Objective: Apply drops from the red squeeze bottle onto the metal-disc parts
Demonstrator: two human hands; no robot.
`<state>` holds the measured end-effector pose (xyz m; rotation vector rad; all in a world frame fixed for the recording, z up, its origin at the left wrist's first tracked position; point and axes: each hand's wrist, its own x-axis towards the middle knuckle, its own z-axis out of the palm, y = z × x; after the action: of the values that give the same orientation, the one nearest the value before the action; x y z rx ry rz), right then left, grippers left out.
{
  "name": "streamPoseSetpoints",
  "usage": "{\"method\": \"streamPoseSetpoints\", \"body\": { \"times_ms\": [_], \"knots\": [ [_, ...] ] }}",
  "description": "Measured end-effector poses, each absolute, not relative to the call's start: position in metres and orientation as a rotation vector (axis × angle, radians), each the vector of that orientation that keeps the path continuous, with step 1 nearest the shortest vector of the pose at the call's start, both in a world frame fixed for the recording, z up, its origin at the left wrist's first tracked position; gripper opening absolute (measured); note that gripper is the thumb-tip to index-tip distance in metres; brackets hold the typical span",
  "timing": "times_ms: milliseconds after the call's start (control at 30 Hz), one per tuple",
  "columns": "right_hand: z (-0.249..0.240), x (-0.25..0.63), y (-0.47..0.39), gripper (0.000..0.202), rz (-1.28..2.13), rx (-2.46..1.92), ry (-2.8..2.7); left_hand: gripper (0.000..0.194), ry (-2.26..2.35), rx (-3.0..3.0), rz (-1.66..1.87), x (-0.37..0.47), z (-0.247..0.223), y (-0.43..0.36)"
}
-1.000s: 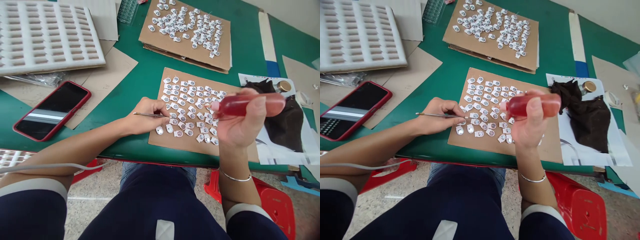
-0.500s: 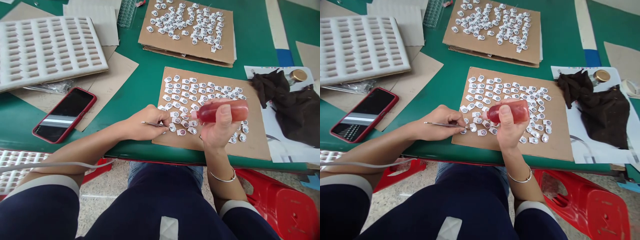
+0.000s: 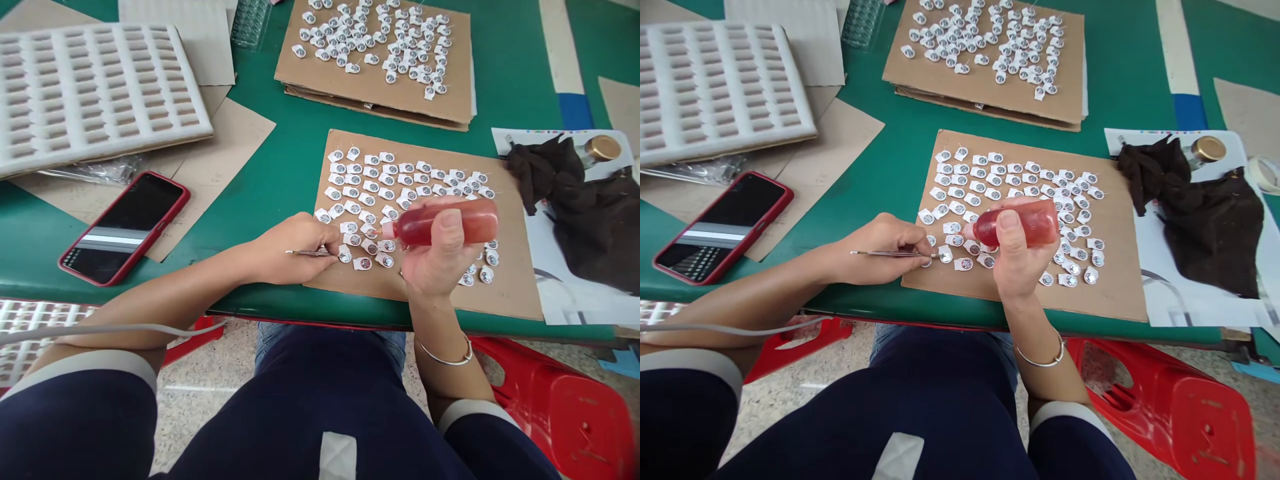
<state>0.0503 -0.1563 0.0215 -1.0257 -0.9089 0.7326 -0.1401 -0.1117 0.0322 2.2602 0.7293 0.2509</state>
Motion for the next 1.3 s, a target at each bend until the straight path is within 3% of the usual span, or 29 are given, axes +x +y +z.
{"method": "streamPoseSetpoints", "body": {
  "times_ms": [433, 667, 1300],
  "knots": [
    [0.006, 0.041, -0.172, 0.021, 0.623, -1.154, -1.082, 0.012, 0.475, 2.747, 0.170, -0.138, 0.037, -0.137],
    [-0.002, 0.040, -0.173, 0.022, 0.563, -1.314, -1.197, 0.018, 0.397, 3.215, 0.542, -0.128, 0.024, -0.162],
    [-0.007, 0.040, -0.170, 0.020, 0.487, -1.416, -1.314, 0.020, 0.404, 3.245, 0.580, -0.126, 0.021, -0.165]
  ]
}}
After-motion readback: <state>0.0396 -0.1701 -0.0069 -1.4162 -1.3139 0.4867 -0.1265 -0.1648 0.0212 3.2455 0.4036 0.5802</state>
